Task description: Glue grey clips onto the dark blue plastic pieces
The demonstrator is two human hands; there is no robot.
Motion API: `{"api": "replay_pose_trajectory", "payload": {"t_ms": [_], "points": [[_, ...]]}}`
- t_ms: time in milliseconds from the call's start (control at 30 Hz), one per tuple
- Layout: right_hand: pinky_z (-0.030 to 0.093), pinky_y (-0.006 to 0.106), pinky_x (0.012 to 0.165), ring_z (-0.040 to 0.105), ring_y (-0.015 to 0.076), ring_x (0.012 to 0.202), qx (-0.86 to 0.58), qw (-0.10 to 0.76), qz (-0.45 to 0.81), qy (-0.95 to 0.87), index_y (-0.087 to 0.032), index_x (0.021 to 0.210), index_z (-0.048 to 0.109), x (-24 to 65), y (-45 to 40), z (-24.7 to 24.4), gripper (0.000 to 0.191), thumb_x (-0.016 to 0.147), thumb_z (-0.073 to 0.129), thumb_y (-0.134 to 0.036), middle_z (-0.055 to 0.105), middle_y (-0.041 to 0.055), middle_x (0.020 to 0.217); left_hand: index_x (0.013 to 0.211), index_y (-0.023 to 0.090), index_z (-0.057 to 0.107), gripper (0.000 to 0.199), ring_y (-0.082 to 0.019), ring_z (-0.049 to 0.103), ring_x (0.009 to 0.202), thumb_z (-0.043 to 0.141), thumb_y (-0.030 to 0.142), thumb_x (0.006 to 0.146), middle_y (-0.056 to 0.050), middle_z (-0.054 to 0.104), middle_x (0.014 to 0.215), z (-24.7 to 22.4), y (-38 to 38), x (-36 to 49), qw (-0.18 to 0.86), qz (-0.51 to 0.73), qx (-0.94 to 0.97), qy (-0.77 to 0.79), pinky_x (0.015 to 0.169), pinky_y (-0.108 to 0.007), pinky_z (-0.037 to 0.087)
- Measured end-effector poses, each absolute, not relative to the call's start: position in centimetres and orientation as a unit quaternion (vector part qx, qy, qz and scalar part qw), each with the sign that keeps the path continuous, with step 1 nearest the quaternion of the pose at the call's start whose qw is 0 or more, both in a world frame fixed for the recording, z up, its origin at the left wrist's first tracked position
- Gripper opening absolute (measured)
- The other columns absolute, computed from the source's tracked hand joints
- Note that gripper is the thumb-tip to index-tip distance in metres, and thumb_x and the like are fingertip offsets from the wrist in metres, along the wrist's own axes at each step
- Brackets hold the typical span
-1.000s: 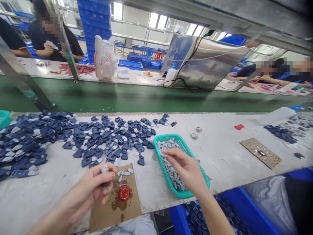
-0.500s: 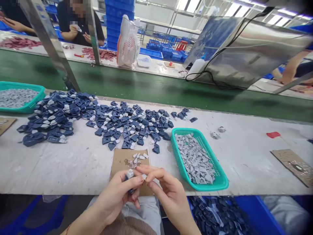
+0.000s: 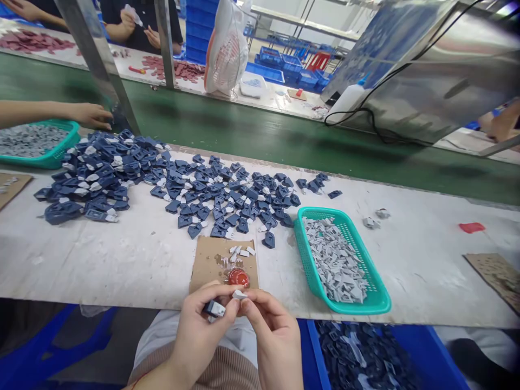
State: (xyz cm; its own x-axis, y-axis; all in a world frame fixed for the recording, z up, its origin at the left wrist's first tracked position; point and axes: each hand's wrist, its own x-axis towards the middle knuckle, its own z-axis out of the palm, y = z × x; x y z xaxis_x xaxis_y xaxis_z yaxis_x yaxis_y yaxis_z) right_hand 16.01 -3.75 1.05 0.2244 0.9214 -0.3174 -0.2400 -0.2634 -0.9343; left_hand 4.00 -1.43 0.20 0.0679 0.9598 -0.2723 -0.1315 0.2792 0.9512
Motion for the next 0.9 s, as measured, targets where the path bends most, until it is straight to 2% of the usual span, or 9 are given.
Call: {"api": "replay_pose_trajectory", "payload": {"t_ms": [67,167,233,267,333,400,567,700,900], "points": [[0.059,0.029,0.07,0.071,0.0196,0.071,-0.583,0.528,0.545,-0.292,-0.024,0.079,0.077,16.4,-3.5,1.0,0.015,0.078,0.081,-0.038,0.077,0.0034,0.078,0.085,0.028,0.081,0.012,-0.018,0.056,0.063,0.076,0.033,0.076,-0.002,0.057,0.067,-0.2,-1.5,3.7,0.614,0.43,0.408,0.521,0.062,-0.029,0.048],[0.055,0.026,0.068,0.068,0.0181,0.069,-0.614,0.493,0.538,-0.301,-0.021,0.074,0.075,18.0,-2.7,1.2,0.021,0.075,0.083,-0.041,0.074,0.0023,0.072,0.107,0.03,0.076,0.034,-0.02,0.059,0.076,0.079,0.035,0.074,-0.004,0.065,0.086,-0.6,-1.5,2.8,0.639,0.403,0.383,0.532,0.068,-0.028,0.05],[0.051,0.025,0.065,0.063,0.0162,0.065,-0.636,0.462,0.533,-0.313,-0.02,0.07,0.074,19.3,-1.9,1.4,0.026,0.073,0.084,-0.044,0.071,0.0011,0.066,0.119,0.031,0.069,0.041,-0.02,0.059,0.083,0.074,0.041,0.079,-0.004,0.066,0.097,-0.8,-1.4,1.8,0.66,0.394,0.359,0.529,0.073,-0.027,0.05],[0.05,0.024,0.064,0.061,0.0154,0.063,-0.644,0.446,0.533,-0.32,-0.019,0.069,0.073,19.8,-1.4,1.4,0.027,0.073,0.084,-0.044,0.069,0.0006,0.064,0.12,0.03,0.067,0.039,-0.02,0.058,0.081,0.069,0.045,0.084,-0.003,0.065,0.094,-0.8,-1.4,1.4,0.669,0.391,0.35,0.526,0.073,-0.027,0.05],[0.046,0.024,0.063,0.057,0.0144,0.062,-0.65,0.418,0.542,-0.331,-0.018,0.067,0.072,20.4,-0.6,1.5,0.03,0.073,0.083,-0.045,0.066,0.0002,0.062,0.115,0.028,0.067,0.036,-0.018,0.055,0.073,0.062,0.051,0.088,-0.001,0.06,0.08,-0.8,-1.1,0.7,0.682,0.382,0.342,0.522,0.069,-0.026,0.049],[0.045,0.025,0.062,0.055,0.014,0.06,-0.647,0.392,0.561,-0.336,-0.017,0.065,0.07,20.6,0.0,1.5,0.033,0.072,0.083,-0.047,0.065,0.0005,0.061,0.105,0.025,0.068,0.035,-0.019,0.055,0.07,0.064,0.054,0.085,-0.001,0.059,0.075,-0.7,-0.8,0.2,0.691,0.375,0.339,0.517,0.067,-0.027,0.049],[0.042,0.026,0.057,0.052,0.0135,0.055,-0.648,0.375,0.572,-0.335,-0.018,0.063,0.068,20.2,0.6,1.1,0.036,0.069,0.083,-0.05,0.063,-0.0005,0.058,0.091,0.024,0.073,0.03,-0.026,0.066,0.092,0.076,0.049,0.075,-0.008,0.068,0.096,-0.2,0.2,0.0,0.688,0.391,0.343,0.506,0.086,-0.035,0.052],[0.042,0.025,0.057,0.053,0.0133,0.055,-0.652,0.367,0.57,-0.338,-0.017,0.063,0.068,20.3,0.7,1.2,0.035,0.069,0.083,-0.049,0.063,-0.0008,0.058,0.084,0.022,0.076,0.024,-0.027,0.063,0.098,0.08,0.041,0.071,-0.009,0.069,0.101,-0.3,0.6,-0.3,0.655,0.402,0.363,0.526,0.083,-0.032,0.052],[0.041,0.026,0.057,0.053,0.014,0.056,-0.656,0.359,0.569,-0.342,-0.018,0.062,0.068,20.4,0.9,1.5,0.034,0.069,0.082,-0.048,0.062,-0.0005,0.057,0.093,0.021,0.078,0.03,-0.025,0.066,0.087,0.082,0.037,0.069,-0.009,0.074,0.096,-0.6,0.6,-0.6,0.669,0.374,0.34,0.545,0.079,-0.034,0.055]]}}
